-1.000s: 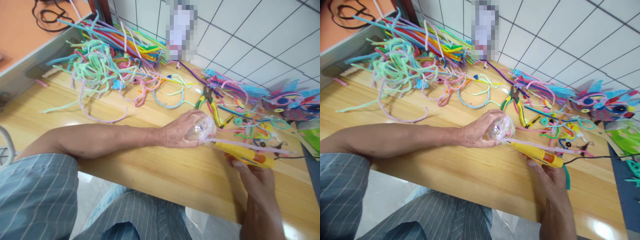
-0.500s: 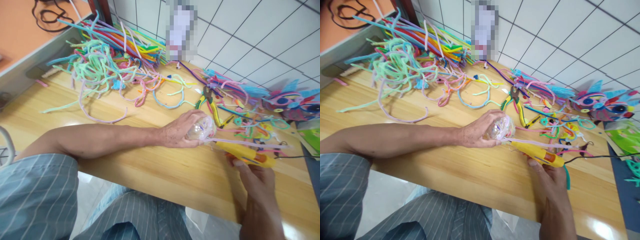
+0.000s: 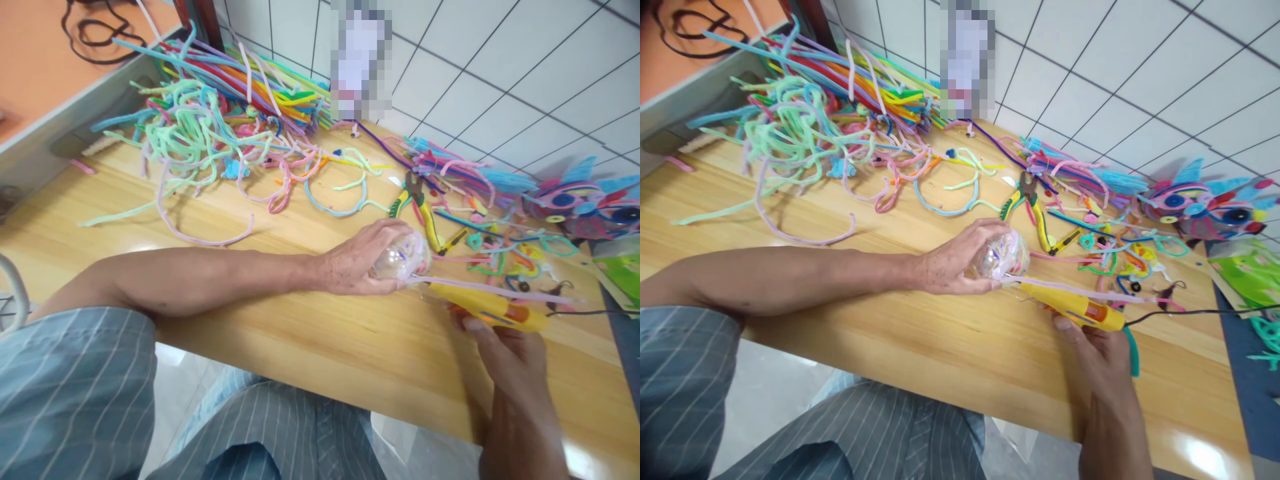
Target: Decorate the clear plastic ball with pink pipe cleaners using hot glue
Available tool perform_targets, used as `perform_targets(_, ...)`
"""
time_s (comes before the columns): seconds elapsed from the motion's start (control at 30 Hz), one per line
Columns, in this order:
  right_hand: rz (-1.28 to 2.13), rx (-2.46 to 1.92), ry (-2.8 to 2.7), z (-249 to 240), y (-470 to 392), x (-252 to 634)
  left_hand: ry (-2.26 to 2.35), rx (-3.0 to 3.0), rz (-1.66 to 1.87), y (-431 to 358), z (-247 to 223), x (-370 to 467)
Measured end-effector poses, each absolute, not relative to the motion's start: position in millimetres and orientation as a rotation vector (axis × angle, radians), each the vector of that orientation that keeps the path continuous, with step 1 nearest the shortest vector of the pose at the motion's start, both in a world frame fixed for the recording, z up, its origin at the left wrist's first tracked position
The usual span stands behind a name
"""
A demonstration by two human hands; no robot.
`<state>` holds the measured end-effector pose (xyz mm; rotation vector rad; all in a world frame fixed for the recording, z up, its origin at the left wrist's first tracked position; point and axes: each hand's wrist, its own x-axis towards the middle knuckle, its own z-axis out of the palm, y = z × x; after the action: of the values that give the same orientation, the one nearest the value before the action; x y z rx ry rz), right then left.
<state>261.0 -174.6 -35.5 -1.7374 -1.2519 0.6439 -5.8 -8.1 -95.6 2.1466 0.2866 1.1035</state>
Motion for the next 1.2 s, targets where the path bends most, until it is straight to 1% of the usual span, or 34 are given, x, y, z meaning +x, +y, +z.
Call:
perform_targets(0.17, 0.666, -1.712, -1.254, -33.2, -175.8, 256.8, 0.248, 2.157, 1.163, -8.2, -97.9, -5.1)
perform_targets(0.57, 0.621, -1.673, -1.286, -34.8, -172.7, 261.2, 0.282, 2.152, 1.163, -8.2, -97.6, -4.5)
perform_targets(1.07, 0.624, -1.751, -1.195, -34.3, -173.2, 257.2, 0.258, 2.134, 1.159, -9.1, -96.7, -5.3)
perform_targets(1.2, 0.668, -1.772, -1.189, -32.5, -172.9, 256.7, 0.267, 2.165, 1.173, -8.6, -97.5, -5.0)
